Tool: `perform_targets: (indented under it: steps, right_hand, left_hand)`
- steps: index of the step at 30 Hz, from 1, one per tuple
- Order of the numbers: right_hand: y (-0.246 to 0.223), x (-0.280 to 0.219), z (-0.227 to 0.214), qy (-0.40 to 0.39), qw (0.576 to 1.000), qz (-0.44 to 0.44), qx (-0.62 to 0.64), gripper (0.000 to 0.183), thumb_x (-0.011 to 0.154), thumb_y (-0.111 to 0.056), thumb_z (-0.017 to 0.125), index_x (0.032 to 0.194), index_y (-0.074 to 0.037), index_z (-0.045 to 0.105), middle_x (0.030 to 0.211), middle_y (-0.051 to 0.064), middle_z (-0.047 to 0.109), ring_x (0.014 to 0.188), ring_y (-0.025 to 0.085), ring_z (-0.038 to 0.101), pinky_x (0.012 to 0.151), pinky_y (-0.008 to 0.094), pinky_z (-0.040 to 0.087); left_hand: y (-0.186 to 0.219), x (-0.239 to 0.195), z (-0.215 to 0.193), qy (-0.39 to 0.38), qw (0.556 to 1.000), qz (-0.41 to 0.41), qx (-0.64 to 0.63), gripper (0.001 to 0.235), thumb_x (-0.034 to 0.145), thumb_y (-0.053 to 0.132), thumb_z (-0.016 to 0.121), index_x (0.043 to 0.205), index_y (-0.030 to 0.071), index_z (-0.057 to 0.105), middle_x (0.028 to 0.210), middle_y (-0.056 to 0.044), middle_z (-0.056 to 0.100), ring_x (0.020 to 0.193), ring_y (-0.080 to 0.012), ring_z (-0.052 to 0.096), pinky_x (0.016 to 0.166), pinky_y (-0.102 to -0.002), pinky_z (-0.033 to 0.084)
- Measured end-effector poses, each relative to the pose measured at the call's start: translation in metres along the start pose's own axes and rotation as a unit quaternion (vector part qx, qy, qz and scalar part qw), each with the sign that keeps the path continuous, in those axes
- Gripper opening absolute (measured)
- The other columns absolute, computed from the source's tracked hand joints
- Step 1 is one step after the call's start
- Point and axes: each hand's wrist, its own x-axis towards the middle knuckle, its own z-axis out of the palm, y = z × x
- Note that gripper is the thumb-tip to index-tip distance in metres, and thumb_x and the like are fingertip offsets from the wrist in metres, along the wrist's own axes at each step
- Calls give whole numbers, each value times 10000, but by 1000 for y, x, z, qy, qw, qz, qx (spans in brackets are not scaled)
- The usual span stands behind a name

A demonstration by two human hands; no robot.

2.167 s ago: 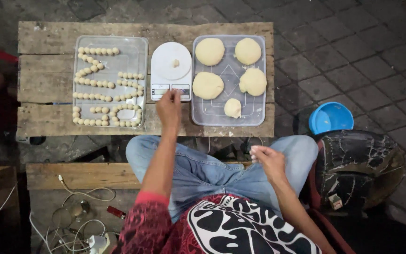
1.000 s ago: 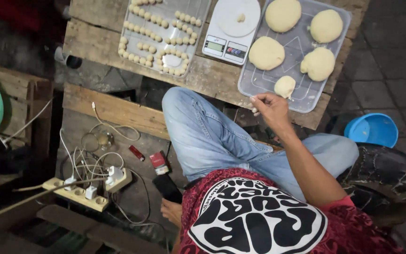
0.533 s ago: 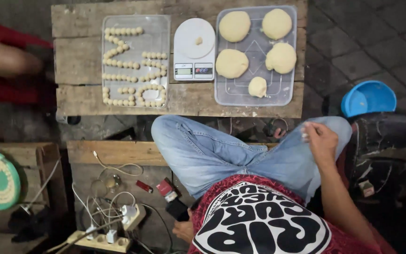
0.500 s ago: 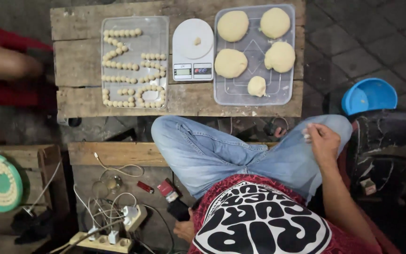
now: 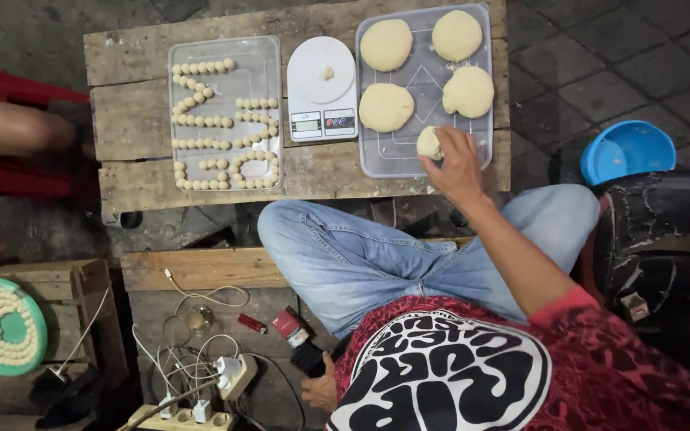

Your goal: The person sits cross-legged and repeatedly tears small pieces of dough from larger portions, rolls them into balls, weighs them on a digital scale, and places them into a tray. The process is repeated throughout the clip.

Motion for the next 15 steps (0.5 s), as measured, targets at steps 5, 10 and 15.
perform_targets:
  steps: [5,10,15]
  right_hand:
    - [-7,23,34,-81,995,46,-32,721,1034,-429,609,1512,71,404,1546,258,407,1397,454,334,1203,586,279]
    - [-6,23,51,-64,993,-12,-94,608,1097,-368,543,1484,96,480,1554,273,416,1407,499,346,1202,601,263]
    - [-5,9,47,-98,990,-38,-94,582,1107,-338,514,1449,132,496,1505,319,455,1388,541,354,1175,619,291]
  left_hand:
    - [17,-7,-42,-77,995,-37,-47,1056,609,823,776,1191,-49,650,1179,-312,605,1148,-530,586,973,-620,488]
    - [53,10,-109,-64,977,96,-180,816,860,615,691,1280,-82,622,1190,-339,638,1188,-495,554,1050,-533,417]
    - [172,43,-183,-36,896,266,-353,477,982,315,707,1318,-14,630,1239,-226,616,1186,-376,572,1041,-455,435]
